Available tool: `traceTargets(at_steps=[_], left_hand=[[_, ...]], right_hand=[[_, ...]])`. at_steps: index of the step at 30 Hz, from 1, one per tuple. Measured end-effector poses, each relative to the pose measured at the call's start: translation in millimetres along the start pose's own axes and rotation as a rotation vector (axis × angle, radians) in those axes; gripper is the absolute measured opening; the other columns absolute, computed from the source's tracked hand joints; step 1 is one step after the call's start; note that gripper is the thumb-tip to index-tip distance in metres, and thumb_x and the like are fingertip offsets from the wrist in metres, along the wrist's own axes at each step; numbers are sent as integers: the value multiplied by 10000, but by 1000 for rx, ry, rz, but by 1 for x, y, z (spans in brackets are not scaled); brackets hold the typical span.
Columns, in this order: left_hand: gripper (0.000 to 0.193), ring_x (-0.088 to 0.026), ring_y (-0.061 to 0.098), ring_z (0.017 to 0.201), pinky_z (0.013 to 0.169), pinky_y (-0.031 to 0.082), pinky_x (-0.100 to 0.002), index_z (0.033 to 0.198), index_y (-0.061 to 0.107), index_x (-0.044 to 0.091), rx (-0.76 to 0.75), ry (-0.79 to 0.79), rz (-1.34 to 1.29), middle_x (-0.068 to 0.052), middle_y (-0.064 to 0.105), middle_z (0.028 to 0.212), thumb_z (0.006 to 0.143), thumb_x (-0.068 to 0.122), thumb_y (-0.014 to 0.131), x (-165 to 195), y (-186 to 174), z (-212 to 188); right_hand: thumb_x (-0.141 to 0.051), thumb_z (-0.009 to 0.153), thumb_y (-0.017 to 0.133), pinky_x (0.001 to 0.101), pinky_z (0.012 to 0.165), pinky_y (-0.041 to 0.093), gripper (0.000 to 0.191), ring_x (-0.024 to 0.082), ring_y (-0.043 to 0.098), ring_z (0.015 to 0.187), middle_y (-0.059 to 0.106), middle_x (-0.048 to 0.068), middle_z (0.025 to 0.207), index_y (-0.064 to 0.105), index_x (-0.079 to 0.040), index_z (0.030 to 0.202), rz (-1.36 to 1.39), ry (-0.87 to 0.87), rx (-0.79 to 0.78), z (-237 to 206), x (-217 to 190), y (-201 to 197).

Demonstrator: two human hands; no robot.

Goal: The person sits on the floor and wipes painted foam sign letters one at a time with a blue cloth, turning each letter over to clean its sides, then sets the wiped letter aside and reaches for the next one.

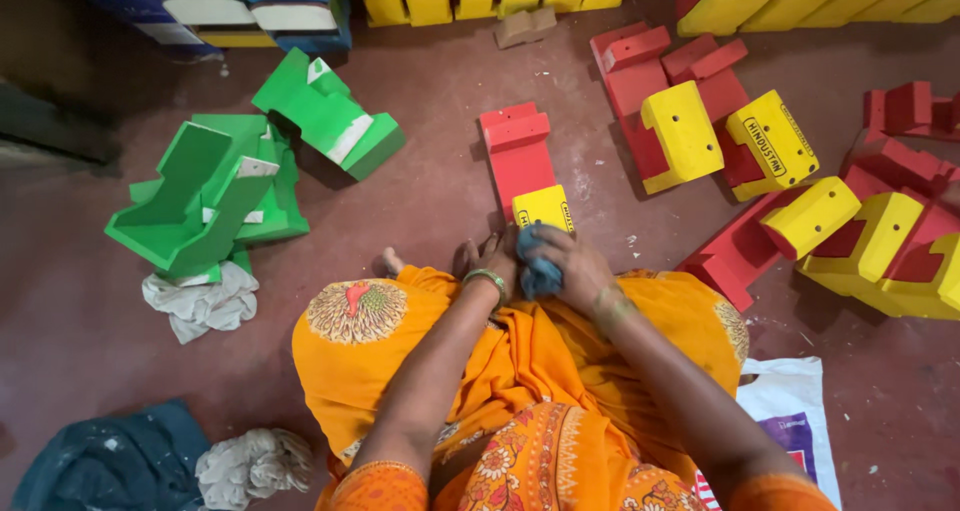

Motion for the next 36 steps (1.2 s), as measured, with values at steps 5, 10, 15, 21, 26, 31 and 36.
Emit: traceTargets(at_steps=[5,10,15,21,26,31,36], left_hand=[[1130,-279,31,1588,1218,28,-672,1645,45,95,-97,-110,-19,-46,-10,1725,809,379,751,2,5,-1],[1032,-312,41,1595,1220,35,-676,1650,91,122,-114,-109,50,-103,74,1720,842,332,698,-1,11,0],[1156,-273,173,1557,1215,69,-667,1649,-10,82,2,-107,-151,-65,113,1720,779,243,734,-6,5,7],[1205,-311,222,1524,1204,92,-662,1620,28,93,-3,-38,-151,-111,99,1715,760,397,814,-6,1,6],[1061,-295,278,1559,1264,143,-614,1575,222,45,-25,-113,-97,-126,342,1635,796,512,770,-7,9,8],[797,-377,431,1504,1260,321,-463,1580,361,83,160,109,-466,-212,482,1555,901,387,649,-1,5,11],[1276,-456,293,1499,1196,283,-476,1608,-21,54,668,338,-830,-337,283,1610,736,198,900,-4,-24,1]], right_hand=[[-143,715,819,454,908,543,432,377,618,1058,635,5,1350,712,-272,1113,-158,63,58,77,22,7],[-79,652,782,475,960,501,484,369,608,1141,622,91,1313,707,-213,1111,-68,-130,135,55,8,-1],[-131,630,843,461,960,509,507,383,595,1116,611,74,1359,716,-234,1109,70,48,-26,-24,0,-3],[-160,619,872,484,940,512,538,423,586,1128,605,106,1349,707,-248,1124,3,1,109,13,15,2],[-74,694,783,473,927,537,521,427,609,1121,619,97,1395,685,-253,1174,-29,157,105,79,41,6],[-24,661,784,484,940,519,563,458,583,1173,542,174,1421,649,-204,1177,4,82,72,32,34,-6],[-11,643,781,487,966,515,638,467,564,1185,518,189,1308,572,-192,1218,176,229,65,-37,40,-17]])
Point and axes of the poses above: each hand's wrist, its own z-axis towards the middle knuckle, its own y-axis out of the palm, x = y × z, the point moved 5 cm from there along z, towards the middle knuckle
